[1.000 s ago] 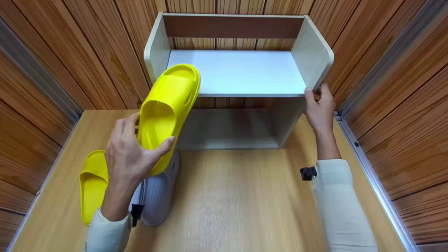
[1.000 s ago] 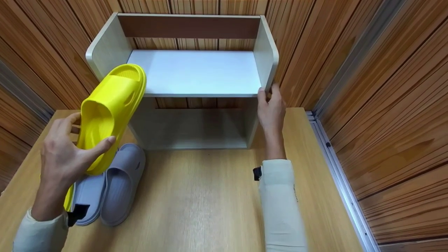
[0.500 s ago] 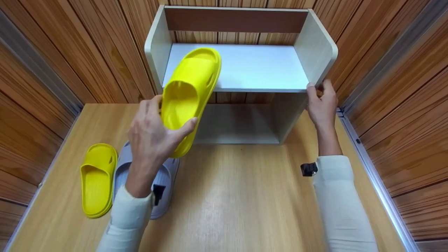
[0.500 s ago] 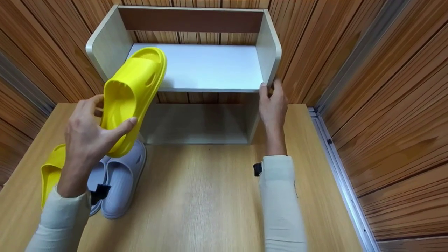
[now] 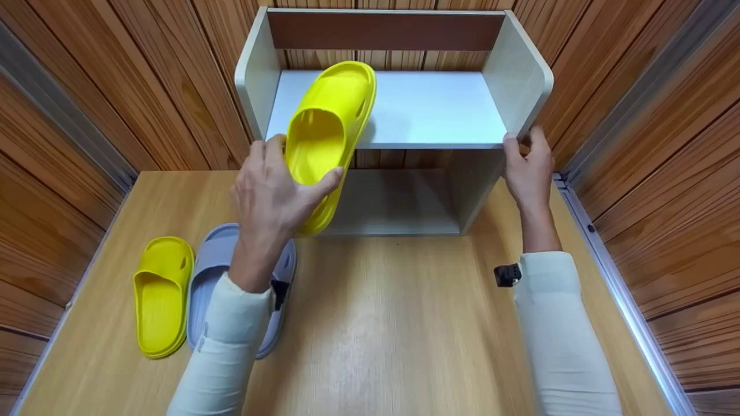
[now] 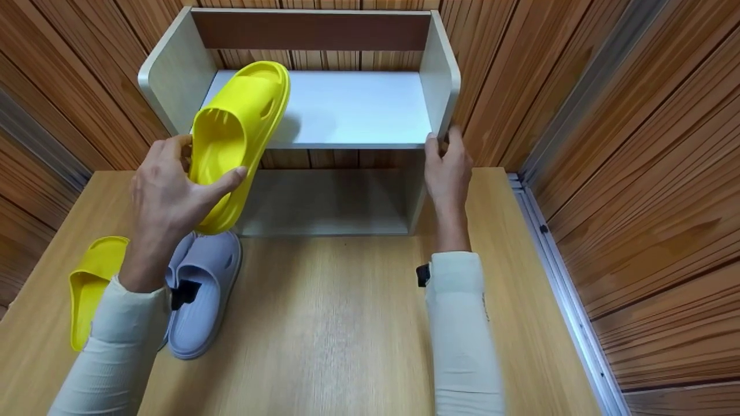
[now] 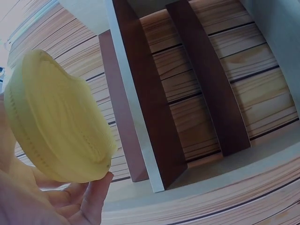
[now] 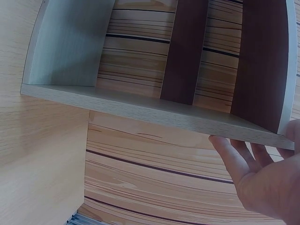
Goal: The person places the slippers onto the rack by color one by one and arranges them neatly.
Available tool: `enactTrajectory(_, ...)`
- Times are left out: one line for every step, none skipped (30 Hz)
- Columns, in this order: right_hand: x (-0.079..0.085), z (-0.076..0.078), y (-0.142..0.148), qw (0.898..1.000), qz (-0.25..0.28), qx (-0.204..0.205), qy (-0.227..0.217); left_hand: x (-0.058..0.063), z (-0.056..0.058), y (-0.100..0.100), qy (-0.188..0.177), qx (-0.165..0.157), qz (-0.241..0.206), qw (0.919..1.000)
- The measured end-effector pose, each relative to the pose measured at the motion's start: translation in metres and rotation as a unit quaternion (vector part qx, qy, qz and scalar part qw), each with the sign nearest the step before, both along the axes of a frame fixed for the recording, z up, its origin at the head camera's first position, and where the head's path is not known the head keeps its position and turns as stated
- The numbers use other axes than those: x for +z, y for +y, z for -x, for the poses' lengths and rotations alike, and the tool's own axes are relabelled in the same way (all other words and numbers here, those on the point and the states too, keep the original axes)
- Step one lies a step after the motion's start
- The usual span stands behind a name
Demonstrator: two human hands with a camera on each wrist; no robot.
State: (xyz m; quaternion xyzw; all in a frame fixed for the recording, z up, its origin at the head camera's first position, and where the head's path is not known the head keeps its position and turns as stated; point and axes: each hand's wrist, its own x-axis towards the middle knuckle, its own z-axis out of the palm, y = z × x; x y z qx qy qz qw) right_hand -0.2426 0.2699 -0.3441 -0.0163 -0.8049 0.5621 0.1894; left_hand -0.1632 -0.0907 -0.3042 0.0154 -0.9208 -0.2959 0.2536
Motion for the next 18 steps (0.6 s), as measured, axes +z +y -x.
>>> enactTrajectory(0.0, 0.0, 0.0, 1.0, 0.0, 0.0, 0.001, 0.001, 0.002, 0.001, -0.001, 0.0, 0.002, 1.0)
enactTrajectory(0.0, 0.0, 0.0, 1.0, 0.0, 0.0, 0.001, 0.002, 0.004, 0.002, -0.003, 0.001, 0.003, 1.0)
enactTrajectory(0.0, 0.0, 0.0, 1.0, 0.0, 0.0, 0.0, 0.003, 0.006, 0.003, -0.005, 0.002, 0.005, 1.0)
enactTrajectory(0.0, 0.0, 0.0, 1.0, -0.001, 0.0, 0.0, 0.003, 0.008, 0.004, -0.007, 0.002, 0.006, 1.0)
enactTrajectory(0.0, 0.0, 0.0, 1.0, -0.002, 0.0, 0.0, 0.004, 0.009, 0.005, -0.009, 0.003, 0.008, 0.9999)
enactTrajectory(0.0, 0.0, 0.0, 1.0, -0.002, 0.0, 0.0, 0.004, 0.011, 0.006, -0.012, 0.004, 0.009, 0.9999)
enactTrajectory(0.0, 0.0, 0.0, 1.0, -0.002, -0.001, 0.0, 0.005, 0.014, 0.007, -0.017, 0.006, 0.01, 0.9998)
enactTrajectory(0.0, 0.0, 0.0, 1.0, -0.003, 0.0, 0.001, 0.006, 0.016, 0.007, -0.022, 0.009, 0.013, 0.9996)
enactTrajectory(0.0, 0.0, 0.0, 1.0, -0.002, 0.0, 0.0, 0.007, 0.018, 0.007, -0.03, 0.013, 0.014, 0.9994)
enactTrajectory(0.0, 0.001, 0.0, 1.0, -0.002, 0.0, 0.001, 0.007, 0.021, 0.007, -0.038, 0.017, 0.014, 0.9991)
enactTrajectory(0.0, 0.001, 0.0, 1.0, -0.002, 0.0, 0.0, 0.008, 0.024, 0.007, -0.046, 0.021, 0.015, 0.9986)
enactTrajectory(0.0, 0.001, 0.0, 1.0, -0.003, -0.001, -0.001, 0.009, 0.027, 0.007, -0.053, 0.024, 0.016, 0.9982)
enactTrajectory(0.001, 0.001, -0.001, 1.0, -0.003, -0.002, -0.002, 0.01, 0.03, 0.007, -0.06, 0.028, 0.018, 0.9976)
enactTrajectory(0.001, 0.001, -0.001, 1.0, -0.003, -0.002, -0.003, 0.01, 0.033, 0.006, -0.066, 0.03, 0.021, 0.9971)
enactTrajectory(0.0, 0.001, -0.001, 1.0, -0.003, -0.002, -0.002, 0.011, 0.036, 0.006, -0.07, 0.033, 0.024, 0.9967)
enactTrajectory(0.0, 0.001, -0.001, 1.0, -0.003, -0.003, -0.003, 0.011, 0.039, 0.005, -0.073, 0.035, 0.026, 0.9963)
enactTrajectory(-0.001, 0.001, -0.001, 1.0, -0.004, -0.004, -0.003, 0.011, 0.041, 0.005, -0.077, 0.037, 0.029, 0.9959)
enactTrajectory(-0.002, 0.001, -0.001, 1.0, -0.006, -0.005, -0.003, 0.01, 0.043, 0.005, -0.081, 0.039, 0.03, 0.9955)
